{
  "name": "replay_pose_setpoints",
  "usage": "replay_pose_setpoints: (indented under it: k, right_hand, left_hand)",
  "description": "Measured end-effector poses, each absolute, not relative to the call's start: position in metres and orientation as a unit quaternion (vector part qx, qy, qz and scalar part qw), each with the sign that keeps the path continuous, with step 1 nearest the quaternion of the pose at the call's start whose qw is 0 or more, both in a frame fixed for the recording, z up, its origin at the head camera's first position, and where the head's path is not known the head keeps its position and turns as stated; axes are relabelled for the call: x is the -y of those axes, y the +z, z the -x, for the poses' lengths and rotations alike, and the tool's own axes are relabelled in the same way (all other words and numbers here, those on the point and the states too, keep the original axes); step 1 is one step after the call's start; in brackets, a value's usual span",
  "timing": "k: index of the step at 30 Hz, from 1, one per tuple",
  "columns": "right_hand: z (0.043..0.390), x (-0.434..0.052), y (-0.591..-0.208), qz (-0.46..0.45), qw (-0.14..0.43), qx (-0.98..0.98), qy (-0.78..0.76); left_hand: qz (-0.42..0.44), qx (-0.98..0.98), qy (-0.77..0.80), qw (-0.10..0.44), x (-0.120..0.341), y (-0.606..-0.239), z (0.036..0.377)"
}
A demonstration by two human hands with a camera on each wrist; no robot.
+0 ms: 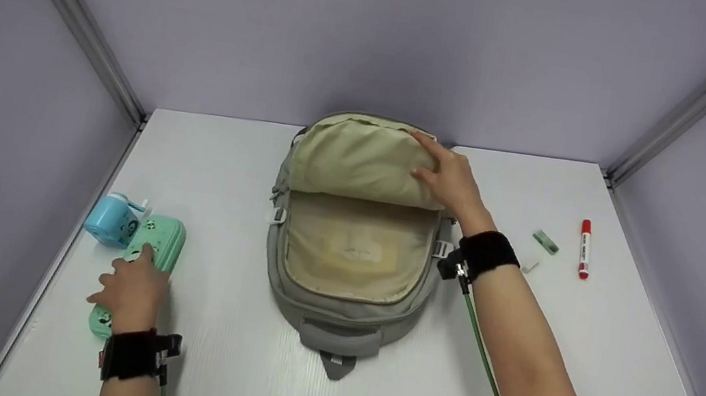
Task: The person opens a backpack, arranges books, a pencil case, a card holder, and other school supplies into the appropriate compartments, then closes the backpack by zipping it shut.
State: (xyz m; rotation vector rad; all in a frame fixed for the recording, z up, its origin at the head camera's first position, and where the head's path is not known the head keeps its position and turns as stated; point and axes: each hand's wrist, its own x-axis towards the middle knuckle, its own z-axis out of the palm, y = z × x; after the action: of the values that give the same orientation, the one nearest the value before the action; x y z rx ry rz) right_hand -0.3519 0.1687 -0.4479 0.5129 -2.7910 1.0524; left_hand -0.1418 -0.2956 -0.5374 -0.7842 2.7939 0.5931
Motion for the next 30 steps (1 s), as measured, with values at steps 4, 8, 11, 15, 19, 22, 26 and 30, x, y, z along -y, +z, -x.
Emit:
replay_pose_setpoints:
  k: [4, 8, 11, 15, 19, 22, 26, 30]
  right_hand:
    - [0.351, -0.169, -0.450, -0.180, 0.064, 0.918, 0.349]
    - [0.349, -0.169, -0.452, -0.183, 0.062, 0.917, 0.348]
    - [0.348, -0.170, -0.452, -0.182, 0.062, 0.917, 0.350]
    - [0.347, -0.170, -0.452, -0.180, 0.065, 0.917, 0.349]
    - [0.346, -0.169, -0.453, -0.182, 0.069, 0.917, 0.348]
    - [0.345, -0.169, -0.455, -0.187, 0.076, 0.916, 0.347]
    - [0.343, -0.170, -0.458, -0.198, 0.079, 0.912, 0.350]
    - [0.342, -0.170, -0.460, -0.204, 0.083, 0.910, 0.351]
  left_hand:
    - [0.232, -0.950, 0.199, 0.064, 0.279, -0.541, 0.149]
    - [0.196, -0.964, 0.176, 0.026, 0.260, -0.546, 0.162]
    - [0.172, -0.972, 0.162, -0.001, 0.249, -0.548, 0.174]
    - [0.154, -0.977, 0.143, -0.027, 0.241, -0.551, 0.191]
    - [0.131, -0.981, 0.132, -0.053, 0.240, -0.553, 0.203]
    - [0.119, -0.981, 0.143, -0.051, 0.240, -0.553, 0.205]
    - [0.128, -0.975, 0.182, 0.001, 0.245, -0.547, 0.192]
    - [0.139, -0.964, 0.215, 0.064, 0.247, -0.543, 0.175]
